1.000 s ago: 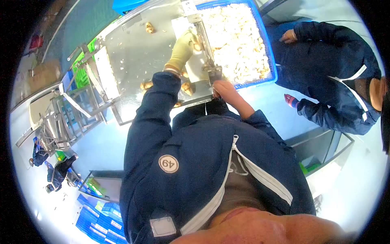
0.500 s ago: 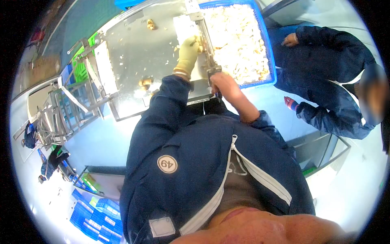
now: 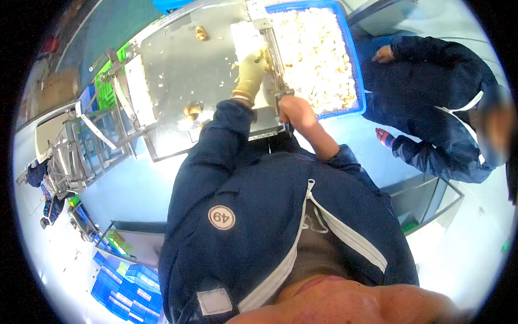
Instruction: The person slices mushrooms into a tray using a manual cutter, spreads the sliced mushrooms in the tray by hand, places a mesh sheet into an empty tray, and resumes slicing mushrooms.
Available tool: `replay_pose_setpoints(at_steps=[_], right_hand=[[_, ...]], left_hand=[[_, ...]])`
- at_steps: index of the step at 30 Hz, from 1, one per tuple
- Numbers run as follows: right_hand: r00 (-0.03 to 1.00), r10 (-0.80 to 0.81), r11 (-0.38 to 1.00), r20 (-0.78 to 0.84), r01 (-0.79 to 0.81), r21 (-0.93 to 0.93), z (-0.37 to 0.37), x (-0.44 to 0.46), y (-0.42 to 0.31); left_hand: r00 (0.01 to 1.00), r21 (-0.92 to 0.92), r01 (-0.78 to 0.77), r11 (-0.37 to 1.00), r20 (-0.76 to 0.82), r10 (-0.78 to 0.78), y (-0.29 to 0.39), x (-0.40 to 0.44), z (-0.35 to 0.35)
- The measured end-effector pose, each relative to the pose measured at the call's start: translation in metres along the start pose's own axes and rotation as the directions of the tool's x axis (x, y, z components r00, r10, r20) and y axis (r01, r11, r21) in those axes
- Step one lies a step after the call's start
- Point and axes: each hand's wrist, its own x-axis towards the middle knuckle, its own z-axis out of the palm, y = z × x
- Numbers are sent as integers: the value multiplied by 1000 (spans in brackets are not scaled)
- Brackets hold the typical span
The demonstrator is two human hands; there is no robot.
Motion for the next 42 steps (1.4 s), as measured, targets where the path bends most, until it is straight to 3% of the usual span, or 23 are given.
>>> replay_pose_setpoints(at_steps=[1,2,4,6,8,10,12,13,15,17,19,21,22,23,24,26,28,30,31,34,37,38,42], right_hand=[[993,-111,983,30,114,-141,5,1,16],[943,331,940,23,-332,78,11,-5,16],[988,156,987,-14,-156,-38,23,-14,31],[997,72,997,-34,-72,0,16,-8,39],[987,151,964,-47,-136,230,-4,2,-22],[1000,18,999,-22,-17,50,-5,5,-10],[943,331,930,26,-331,159,8,1,7],[966,257,966,-28,-256,24,17,-7,38],[957,280,959,-71,-277,54,29,-17,61],[992,41,999,-120,-41,1,14,-4,20],[993,31,998,-110,-25,56,-1,3,-20],[978,210,957,-12,-203,205,-11,13,-39],[977,213,970,-6,-210,124,-7,8,-25],[934,358,931,13,-358,70,4,3,-7],[981,192,980,-8,-192,-59,14,-6,31],[988,155,978,-14,-155,-138,20,-14,40],[922,387,922,7,-386,-41,17,-8,32],[982,180,981,-47,-176,74,-9,4,-41],[959,284,934,-20,-272,231,-18,11,-64],[934,346,918,85,-356,177,-12,12,-37],[957,289,957,-25,-289,-6,19,-15,50],[998,10,970,-63,-25,-242,29,-22,80],[990,136,990,-34,-137,-29,3,-4,-8]], left_hand=[[1000,36,-19,999,-8,20,3,5,-1],[999,74,-27,997,-14,28,4,3,-2],[989,140,-128,982,-61,138,2,-4,0],[999,51,-27,998,39,25,6,6,-3],[996,-6,31,1000,89,-30,-7,0,-4],[998,-69,-34,997,54,37,-21,10,4],[998,-33,-51,998,24,52,-12,11,4],[999,-13,-49,999,6,50,-9,2,2],[998,3,-14,1000,61,14,19,-15,-2],[999,-25,-16,1000,27,17,3,-4,0],[990,-3,-136,991,39,136,-29,11,5],[979,12,-201,979,-18,201,-27,7,8],[994,19,-105,994,-39,105,-33,9,8],[997,37,-77,996,-24,78,-25,11,6],[999,57,-41,997,-5,41,-14,6,4],[1000,44,-15,999,2,15,-14,2,6],[999,19,17,1000,27,-17,-11,7,4],[1000,31,0,1000,22,0,-11,-3,5],[999,47,-52,998,-7,52,-11,-6,8],[993,89,-120,989,13,119,-15,4,11],[997,105,-80,991,28,77,-23,0,8],[997,66,-71,995,25,70,-26,2,11],[997,70,-71,995,13,70,-25,-1,9]])
